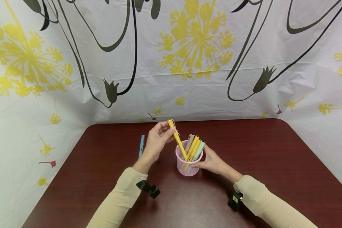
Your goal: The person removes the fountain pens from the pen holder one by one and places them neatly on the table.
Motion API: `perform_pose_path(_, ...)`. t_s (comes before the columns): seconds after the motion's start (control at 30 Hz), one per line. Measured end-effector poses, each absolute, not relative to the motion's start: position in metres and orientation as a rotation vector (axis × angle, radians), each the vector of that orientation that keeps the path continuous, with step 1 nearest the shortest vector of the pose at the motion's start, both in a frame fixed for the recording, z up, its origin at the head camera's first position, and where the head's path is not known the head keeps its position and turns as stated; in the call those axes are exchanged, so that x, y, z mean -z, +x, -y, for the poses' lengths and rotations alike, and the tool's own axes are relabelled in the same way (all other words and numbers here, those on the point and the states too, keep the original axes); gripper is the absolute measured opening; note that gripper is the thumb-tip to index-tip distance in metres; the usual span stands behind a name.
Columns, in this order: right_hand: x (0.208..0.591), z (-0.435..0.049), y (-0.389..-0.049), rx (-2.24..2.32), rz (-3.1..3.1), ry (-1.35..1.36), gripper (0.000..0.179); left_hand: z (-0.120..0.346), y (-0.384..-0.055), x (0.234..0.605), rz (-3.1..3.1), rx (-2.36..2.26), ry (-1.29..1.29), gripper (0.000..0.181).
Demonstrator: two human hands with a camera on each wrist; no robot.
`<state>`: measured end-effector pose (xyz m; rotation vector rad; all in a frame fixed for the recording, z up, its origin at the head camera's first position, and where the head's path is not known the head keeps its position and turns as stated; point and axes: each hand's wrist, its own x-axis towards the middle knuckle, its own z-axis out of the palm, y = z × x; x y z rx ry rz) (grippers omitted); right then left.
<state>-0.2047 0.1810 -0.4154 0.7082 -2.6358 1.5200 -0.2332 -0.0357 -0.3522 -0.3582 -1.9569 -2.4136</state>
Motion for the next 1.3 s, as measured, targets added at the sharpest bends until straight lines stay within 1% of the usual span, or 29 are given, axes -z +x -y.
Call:
perform_pose_path(0.1, 0.412, -0.180, -0.203, -1.512, 2.640, 0.701, 0.079, 0.039, -0.233, 0.351, 1.937, 2.443, -0.338, 0.015)
perform_pose_path(0.3, 0.437, -0.188, -0.216, -1.541, 2.615, 0.716, 0.082, 0.048, -0.232, 0.347, 1.890, 2.486, -0.319, 0.017)
perform_pose_path(0.83, 0.435, -0.187, -0.215, -1.516, 2.633, 0.696, 0.082, 0.089, -0.239, 0.355, 1.913, 2.426, -0.141, 0.015)
perform_pose_path(1.1, 0.413, -0.180, -0.202, -1.507, 2.616, 0.738, 0.080, 0.107, -0.247, 0.368, 1.956, 2.393, -0.039, 0.021)
perform_pose_path(1.3, 0.432, -0.185, -0.213, -1.505, 2.619, 0.711, 0.084, 0.120, -0.254, 0.376, 1.992, 2.383, 0.049, 0.025)
